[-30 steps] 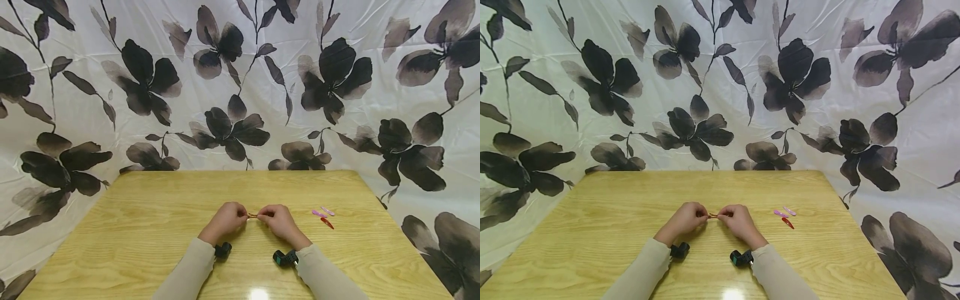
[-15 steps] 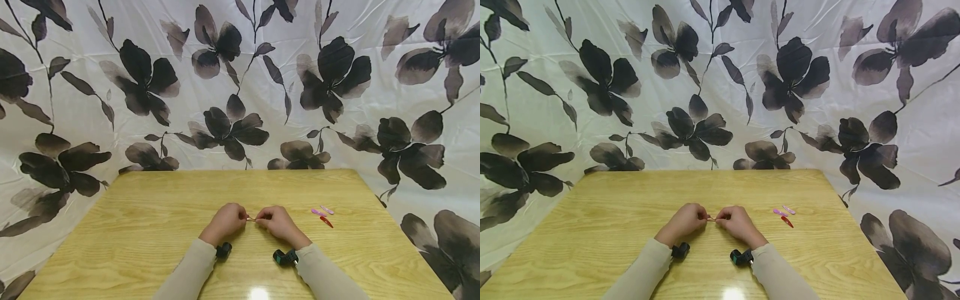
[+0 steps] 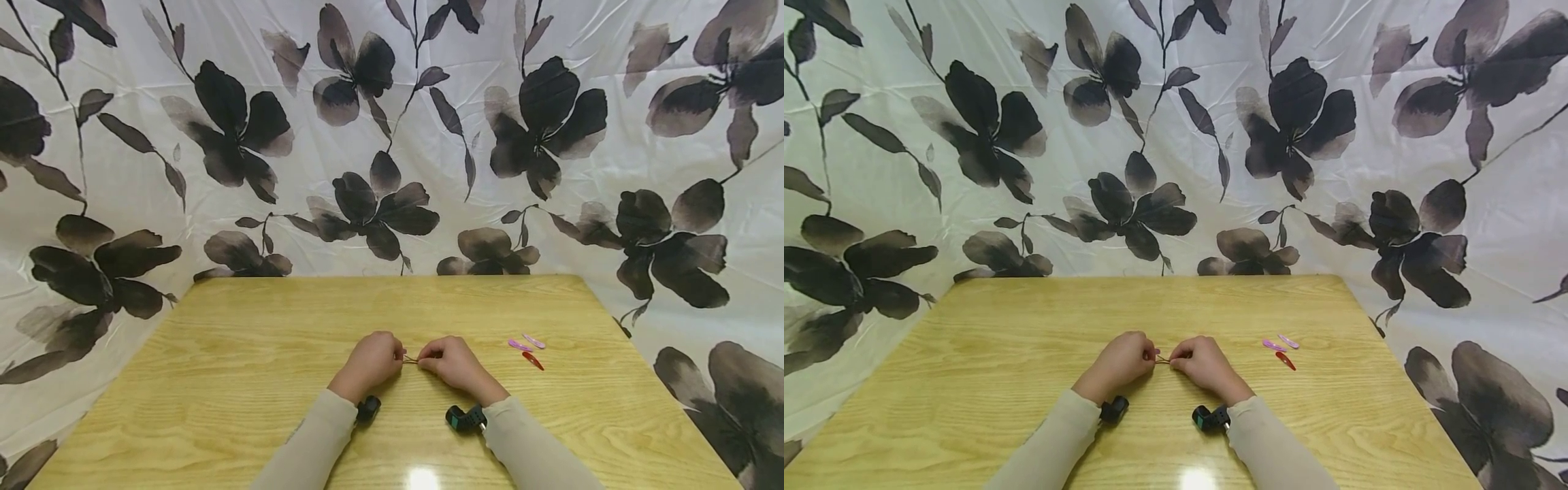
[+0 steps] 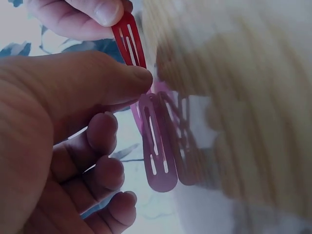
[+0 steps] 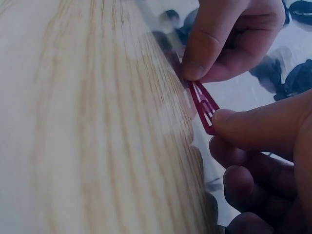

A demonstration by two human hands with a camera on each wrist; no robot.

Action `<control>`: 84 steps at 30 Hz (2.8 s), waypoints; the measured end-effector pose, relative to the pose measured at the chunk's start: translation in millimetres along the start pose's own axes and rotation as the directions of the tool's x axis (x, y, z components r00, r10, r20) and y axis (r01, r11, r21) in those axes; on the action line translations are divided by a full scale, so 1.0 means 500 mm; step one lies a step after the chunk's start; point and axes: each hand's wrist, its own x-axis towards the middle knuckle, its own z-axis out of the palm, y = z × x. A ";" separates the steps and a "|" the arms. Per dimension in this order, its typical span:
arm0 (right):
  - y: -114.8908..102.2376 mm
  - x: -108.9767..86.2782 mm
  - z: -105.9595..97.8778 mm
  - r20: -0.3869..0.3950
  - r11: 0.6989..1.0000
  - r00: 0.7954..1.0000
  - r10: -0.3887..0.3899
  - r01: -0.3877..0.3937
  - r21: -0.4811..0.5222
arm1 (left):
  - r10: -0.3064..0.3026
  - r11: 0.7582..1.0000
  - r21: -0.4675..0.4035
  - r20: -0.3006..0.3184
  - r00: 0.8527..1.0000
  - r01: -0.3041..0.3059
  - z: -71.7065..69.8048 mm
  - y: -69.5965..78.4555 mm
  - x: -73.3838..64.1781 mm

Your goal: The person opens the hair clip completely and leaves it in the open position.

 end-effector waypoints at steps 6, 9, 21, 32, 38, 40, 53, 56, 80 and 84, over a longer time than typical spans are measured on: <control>-0.003 0.000 -0.001 -0.006 1.000 1.000 -0.003 0.003 -0.009 | 0.018 0.999 0.042 -0.003 1.000 -0.018 0.001 0.005 0.001; -0.003 0.000 -0.001 -0.014 1.000 1.000 0.000 -0.001 -0.017 | 0.027 0.998 0.062 -0.010 1.000 -0.026 0.002 0.004 0.003; -0.007 0.001 0.003 -0.008 0.999 1.000 0.006 -0.006 -0.041 | 0.028 0.996 0.089 -0.012 1.000 -0.026 0.003 0.007 0.004; -0.007 0.002 0.005 -0.011 0.998 1.000 0.013 -0.014 -0.053 | 0.014 0.996 0.084 -0.007 1.000 -0.013 0.001 0.006 0.003; -0.007 0.002 0.004 -0.005 0.999 0.999 0.040 -0.040 -0.030 | 0.005 0.997 0.082 -0.010 1.000 -0.005 -0.002 0.006 0.001; -0.005 0.002 0.003 -0.008 0.999 0.999 0.048 -0.049 -0.020 | 0.010 0.997 0.080 -0.014 1.000 -0.008 -0.004 0.007 0.002; -0.009 -0.011 -0.035 -0.030 0.992 0.994 0.109 -0.106 0.073 | 0.044 0.999 0.032 -0.008 0.999 -0.044 -0.003 0.028 0.015; -0.011 -0.017 -0.051 -0.065 0.992 0.991 0.115 -0.112 0.052 | 0.059 0.998 0.017 -0.013 0.998 -0.059 -0.004 0.036 0.023; 0.014 -0.053 -0.137 -0.114 0.984 0.978 0.174 -0.176 -0.009 | 0.133 0.990 -0.052 0.046 0.990 -0.130 0.021 0.127 0.083; 0.016 -0.060 -0.149 -0.122 0.984 0.978 0.171 -0.175 -0.029 | 0.134 0.990 -0.048 0.052 0.990 -0.132 0.026 0.141 0.093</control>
